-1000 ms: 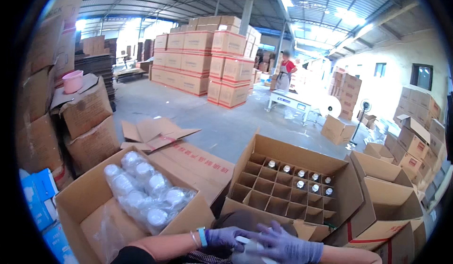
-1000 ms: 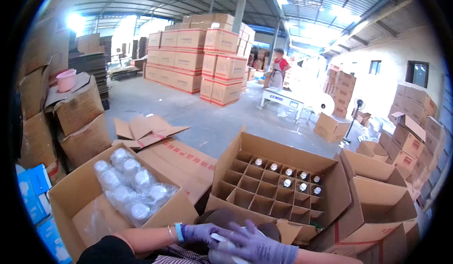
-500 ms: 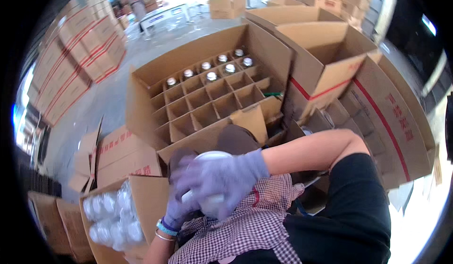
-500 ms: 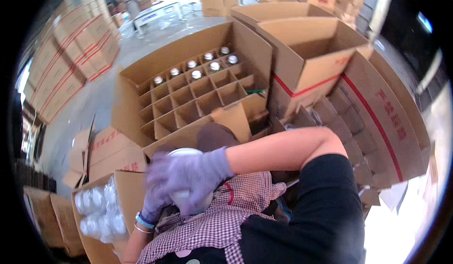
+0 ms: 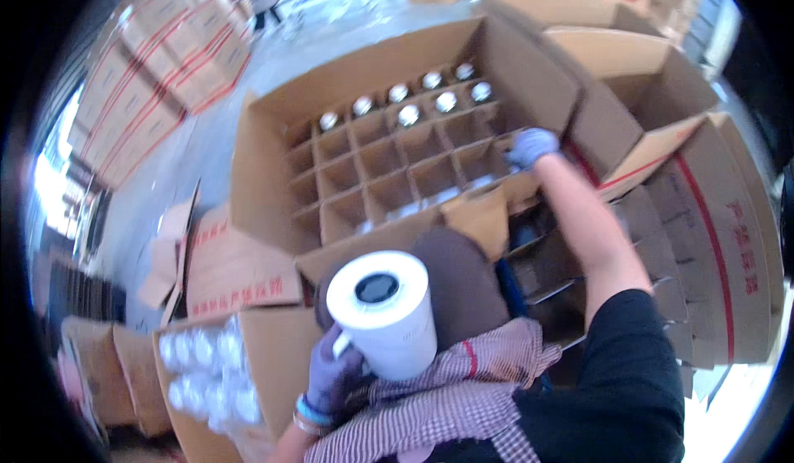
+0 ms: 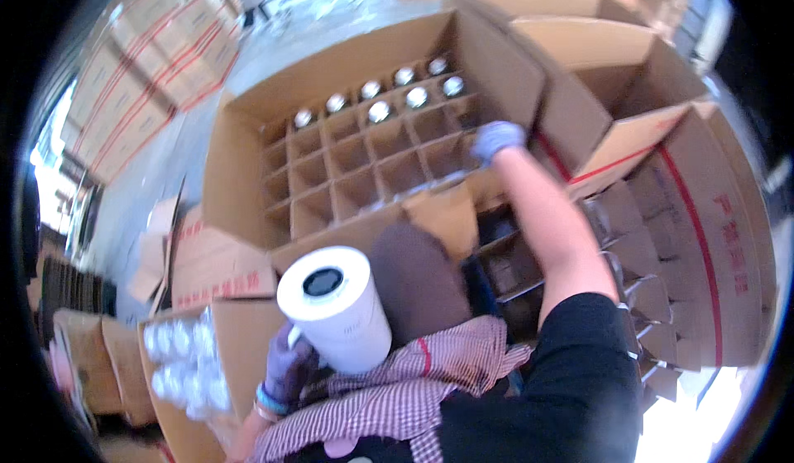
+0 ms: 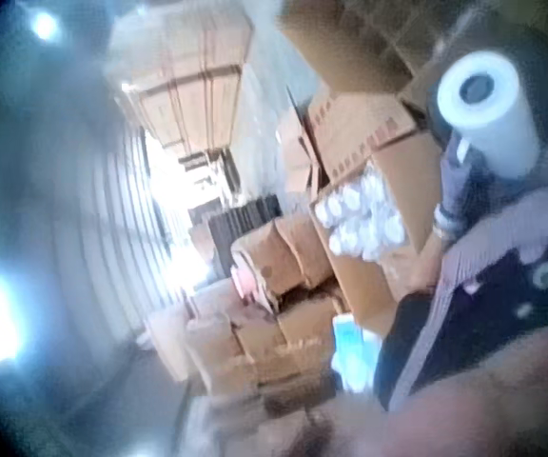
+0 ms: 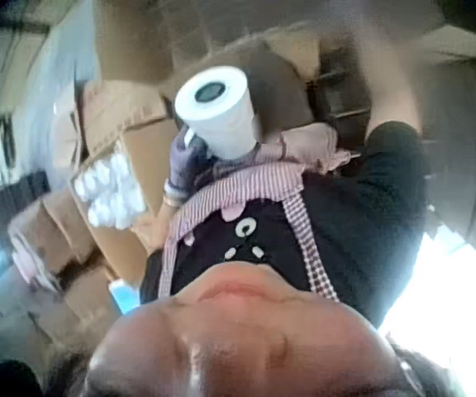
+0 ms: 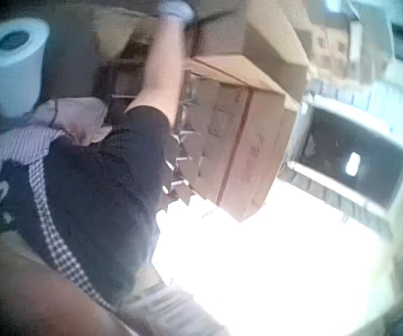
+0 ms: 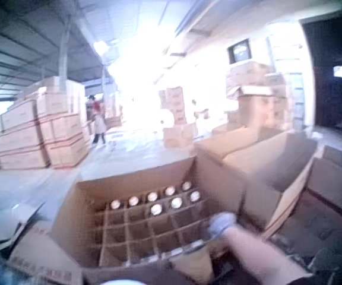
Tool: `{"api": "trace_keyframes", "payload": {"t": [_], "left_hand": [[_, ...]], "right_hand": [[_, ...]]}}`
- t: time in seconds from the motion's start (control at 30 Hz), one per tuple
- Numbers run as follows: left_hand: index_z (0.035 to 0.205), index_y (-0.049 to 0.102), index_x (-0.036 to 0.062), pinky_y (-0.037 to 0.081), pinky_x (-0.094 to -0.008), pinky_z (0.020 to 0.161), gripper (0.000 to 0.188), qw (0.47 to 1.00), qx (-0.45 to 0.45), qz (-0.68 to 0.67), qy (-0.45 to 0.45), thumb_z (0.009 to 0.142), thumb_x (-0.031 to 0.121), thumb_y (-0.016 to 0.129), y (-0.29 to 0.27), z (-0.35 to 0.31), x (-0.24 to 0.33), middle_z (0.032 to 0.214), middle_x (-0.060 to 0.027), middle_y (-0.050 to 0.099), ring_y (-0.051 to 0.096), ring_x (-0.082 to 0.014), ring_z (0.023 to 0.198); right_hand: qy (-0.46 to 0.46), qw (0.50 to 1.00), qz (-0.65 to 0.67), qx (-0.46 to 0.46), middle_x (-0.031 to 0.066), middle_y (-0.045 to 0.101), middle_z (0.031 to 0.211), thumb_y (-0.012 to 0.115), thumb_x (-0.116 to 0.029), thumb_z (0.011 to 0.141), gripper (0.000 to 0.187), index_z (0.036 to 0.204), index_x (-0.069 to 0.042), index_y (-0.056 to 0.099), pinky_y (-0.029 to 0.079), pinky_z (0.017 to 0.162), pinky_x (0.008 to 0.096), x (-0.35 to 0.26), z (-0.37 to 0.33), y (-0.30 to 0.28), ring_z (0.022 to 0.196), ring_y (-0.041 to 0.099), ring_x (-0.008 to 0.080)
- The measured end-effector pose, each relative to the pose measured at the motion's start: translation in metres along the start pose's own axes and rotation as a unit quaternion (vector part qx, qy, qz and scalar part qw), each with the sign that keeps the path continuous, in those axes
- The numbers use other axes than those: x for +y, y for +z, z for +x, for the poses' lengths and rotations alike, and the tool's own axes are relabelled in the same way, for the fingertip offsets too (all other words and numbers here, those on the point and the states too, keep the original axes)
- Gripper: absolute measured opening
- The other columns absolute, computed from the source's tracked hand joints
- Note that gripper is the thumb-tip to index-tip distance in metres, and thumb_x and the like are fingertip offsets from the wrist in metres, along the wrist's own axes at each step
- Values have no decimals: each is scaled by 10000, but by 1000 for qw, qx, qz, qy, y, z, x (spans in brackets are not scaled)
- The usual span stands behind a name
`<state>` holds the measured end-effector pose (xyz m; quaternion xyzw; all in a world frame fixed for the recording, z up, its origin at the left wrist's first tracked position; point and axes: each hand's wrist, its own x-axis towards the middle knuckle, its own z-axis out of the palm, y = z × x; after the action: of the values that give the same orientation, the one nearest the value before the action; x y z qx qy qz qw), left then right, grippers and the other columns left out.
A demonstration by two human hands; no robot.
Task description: The person sits on the floor in a warehouse and packs white thermos flasks into a cardboard box with dividers. They wrap each flask in bubble wrap, place it into a compartment, and occasionally seal the box with tape.
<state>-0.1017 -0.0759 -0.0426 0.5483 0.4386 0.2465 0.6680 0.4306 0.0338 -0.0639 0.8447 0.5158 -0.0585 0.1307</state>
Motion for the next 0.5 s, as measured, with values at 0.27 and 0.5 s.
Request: {"api": "trace_keyframes", "payload": {"t": [0.27,0.5], "left_hand": [[1185,639,-17,499,-249,666,505,993,-102,-44,-32,759,202,800,-47,31,-38,959,-11,679,610,-101,786],[1184,688,18,520,-312,907,580,961,-276,5,32,716,280,909,-40,73,-24,1076,-12,723,620,-98,969]], "right_hand": [[-104,989,72,71,194,707,1075,658,-334,873,320,1013,-54,725,523,880,489,58,4,-5,980,672,404],[-557,789,194,173,84,645,904,697,-330,890,225,942,-111,682,558,817,377,-78,-223,-139,904,672,243]]}}
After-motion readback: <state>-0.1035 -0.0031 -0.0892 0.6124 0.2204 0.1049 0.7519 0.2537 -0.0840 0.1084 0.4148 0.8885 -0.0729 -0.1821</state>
